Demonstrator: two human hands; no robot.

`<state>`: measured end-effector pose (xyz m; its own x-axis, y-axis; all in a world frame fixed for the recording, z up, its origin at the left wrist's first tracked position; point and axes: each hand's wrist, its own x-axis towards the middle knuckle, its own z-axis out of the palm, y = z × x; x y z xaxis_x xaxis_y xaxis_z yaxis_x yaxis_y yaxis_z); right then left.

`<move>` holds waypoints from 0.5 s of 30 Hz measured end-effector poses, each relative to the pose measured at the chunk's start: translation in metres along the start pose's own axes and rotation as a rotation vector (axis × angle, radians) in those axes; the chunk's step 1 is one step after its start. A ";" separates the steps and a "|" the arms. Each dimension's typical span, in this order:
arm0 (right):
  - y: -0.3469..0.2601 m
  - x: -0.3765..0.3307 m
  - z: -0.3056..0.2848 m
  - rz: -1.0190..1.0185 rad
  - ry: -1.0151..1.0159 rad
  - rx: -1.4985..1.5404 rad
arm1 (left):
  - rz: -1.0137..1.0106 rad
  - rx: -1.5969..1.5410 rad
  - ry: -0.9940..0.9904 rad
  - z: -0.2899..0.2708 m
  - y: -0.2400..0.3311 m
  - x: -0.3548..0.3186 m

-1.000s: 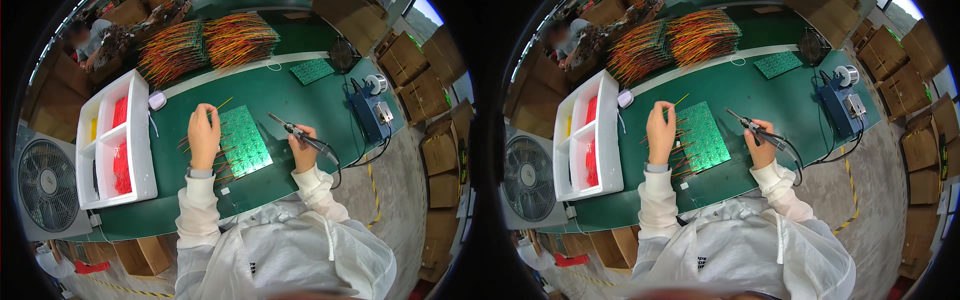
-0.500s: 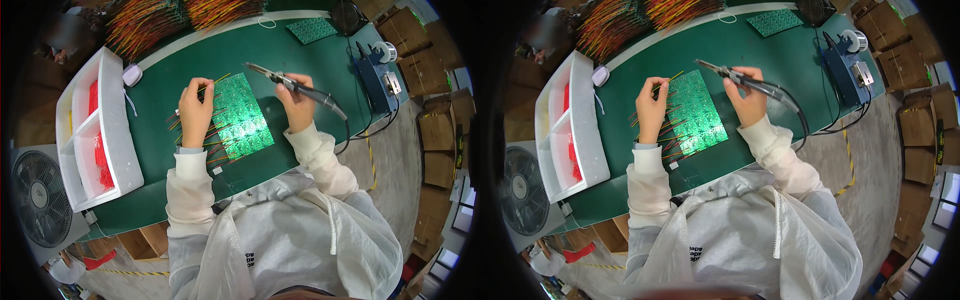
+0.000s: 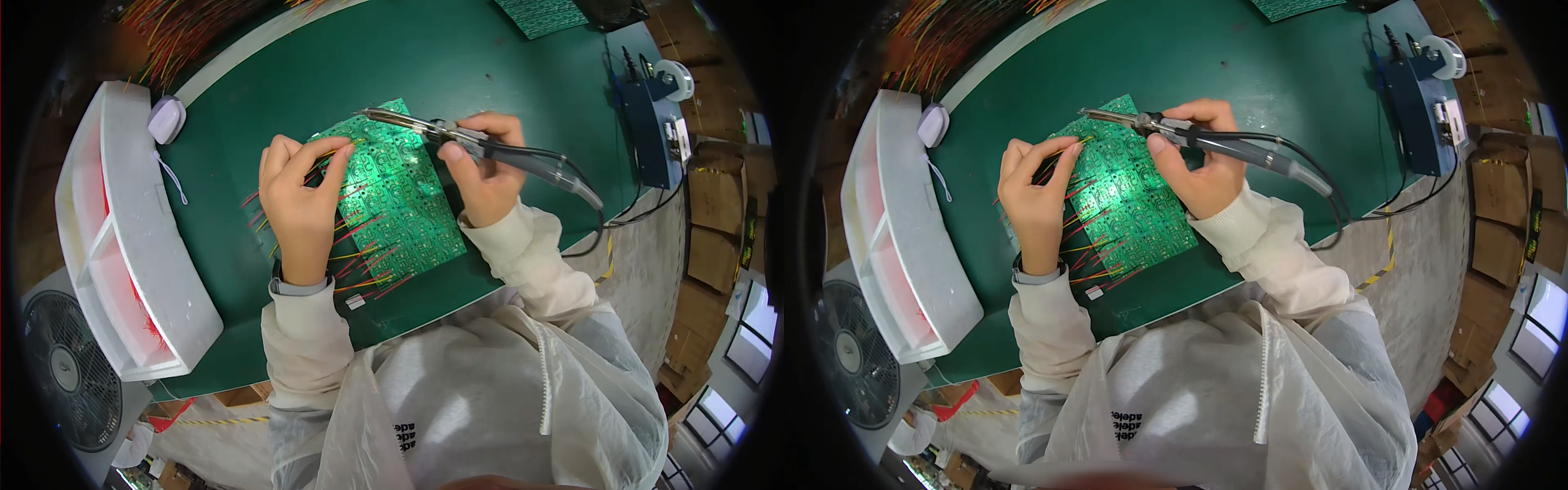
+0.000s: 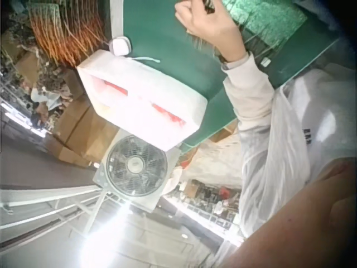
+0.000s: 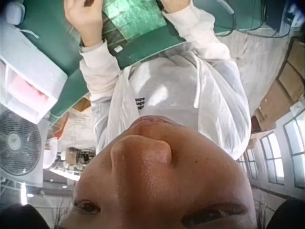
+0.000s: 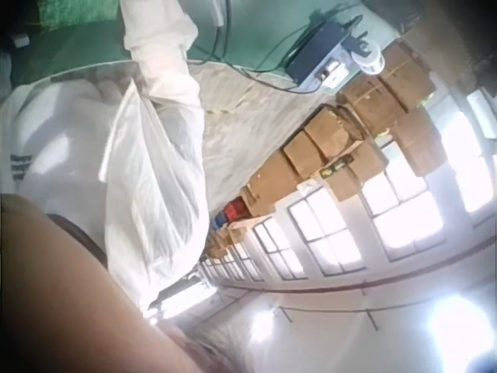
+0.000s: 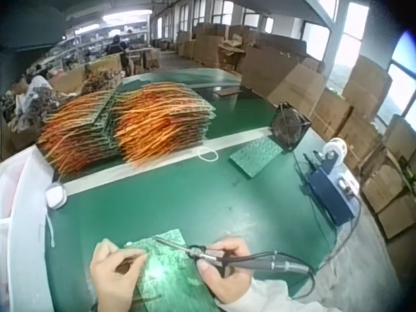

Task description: The person solders wires to a circuit board using a soldering iron, retrieving additional wires from a tray by hand.

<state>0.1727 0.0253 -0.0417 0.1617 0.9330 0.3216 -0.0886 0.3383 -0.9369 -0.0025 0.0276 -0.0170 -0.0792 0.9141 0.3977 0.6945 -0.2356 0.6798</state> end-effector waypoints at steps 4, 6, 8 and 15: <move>0.000 0.001 -0.003 -0.046 -0.016 0.013 | -0.003 0.047 -0.027 0.004 -0.005 0.000; 0.000 0.001 -0.005 -0.038 0.001 -0.002 | -0.096 -0.026 0.021 0.008 -0.007 0.000; -0.001 0.001 -0.008 -0.058 -0.015 -0.033 | -0.134 -0.054 0.001 0.008 -0.009 -0.001; 0.001 0.003 -0.010 -0.077 -0.029 -0.071 | -0.196 -0.151 -0.057 0.007 -0.010 -0.001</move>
<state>0.1829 0.0271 -0.0432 0.1369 0.9082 0.3955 -0.0069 0.4002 -0.9164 -0.0042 0.0312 -0.0290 -0.1584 0.9632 0.2173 0.5548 -0.0952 0.8265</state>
